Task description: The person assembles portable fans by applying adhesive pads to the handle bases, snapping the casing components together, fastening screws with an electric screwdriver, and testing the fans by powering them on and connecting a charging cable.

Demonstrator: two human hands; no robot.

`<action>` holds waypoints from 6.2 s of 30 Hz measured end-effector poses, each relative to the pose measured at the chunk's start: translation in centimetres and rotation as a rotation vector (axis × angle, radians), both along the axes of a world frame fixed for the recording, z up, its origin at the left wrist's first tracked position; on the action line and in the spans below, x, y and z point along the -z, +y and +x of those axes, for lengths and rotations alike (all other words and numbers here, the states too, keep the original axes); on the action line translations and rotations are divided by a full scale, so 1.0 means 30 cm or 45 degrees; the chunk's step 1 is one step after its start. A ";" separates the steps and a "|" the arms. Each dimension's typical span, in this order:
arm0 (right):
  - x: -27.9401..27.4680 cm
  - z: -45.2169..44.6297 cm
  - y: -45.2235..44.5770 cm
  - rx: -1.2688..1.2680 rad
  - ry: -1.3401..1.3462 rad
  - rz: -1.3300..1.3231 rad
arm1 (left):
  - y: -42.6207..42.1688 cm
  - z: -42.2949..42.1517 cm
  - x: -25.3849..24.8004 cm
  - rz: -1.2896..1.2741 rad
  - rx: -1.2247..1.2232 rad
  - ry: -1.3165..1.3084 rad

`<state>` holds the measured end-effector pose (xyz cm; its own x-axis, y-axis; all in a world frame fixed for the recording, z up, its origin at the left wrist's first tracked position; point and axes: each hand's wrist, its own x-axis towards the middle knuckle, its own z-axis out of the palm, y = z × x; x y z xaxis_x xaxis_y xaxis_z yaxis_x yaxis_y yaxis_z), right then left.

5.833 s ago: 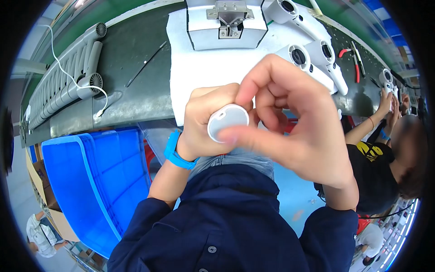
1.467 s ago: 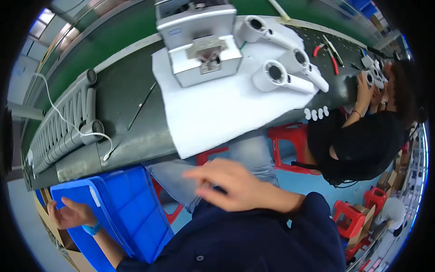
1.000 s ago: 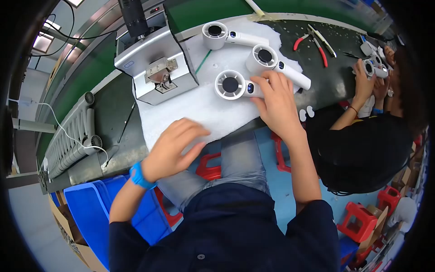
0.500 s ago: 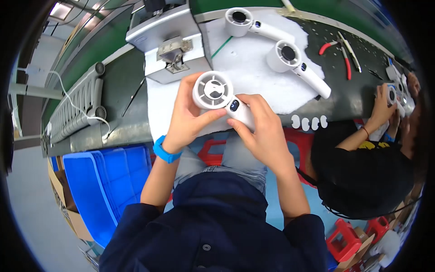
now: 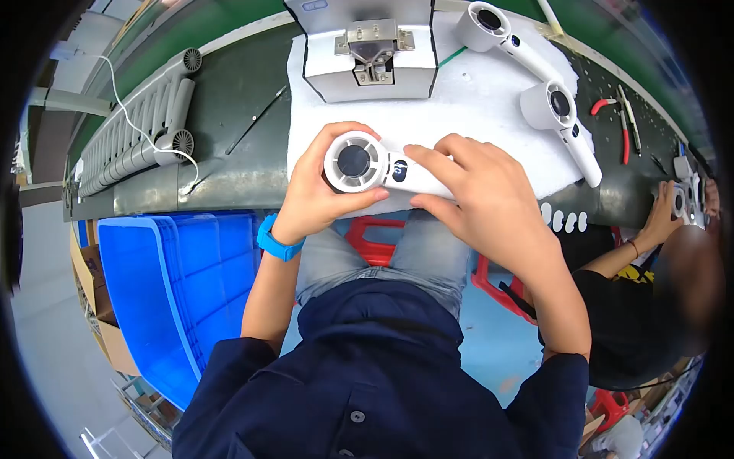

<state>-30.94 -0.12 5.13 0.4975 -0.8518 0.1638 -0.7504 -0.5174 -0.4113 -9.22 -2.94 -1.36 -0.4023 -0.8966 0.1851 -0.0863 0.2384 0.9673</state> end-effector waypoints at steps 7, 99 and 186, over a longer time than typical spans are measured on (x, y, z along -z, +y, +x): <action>-0.022 0.033 0.008 0.055 0.054 0.102 | 0.000 0.002 0.015 -0.040 -0.005 0.090; 0.076 0.047 0.023 0.011 0.040 -0.053 | -0.004 -0.010 0.033 -0.102 -0.003 -0.144; -0.264 -0.119 0.205 -0.223 -1.795 -1.199 | -0.011 0.005 0.033 -0.009 -0.110 0.113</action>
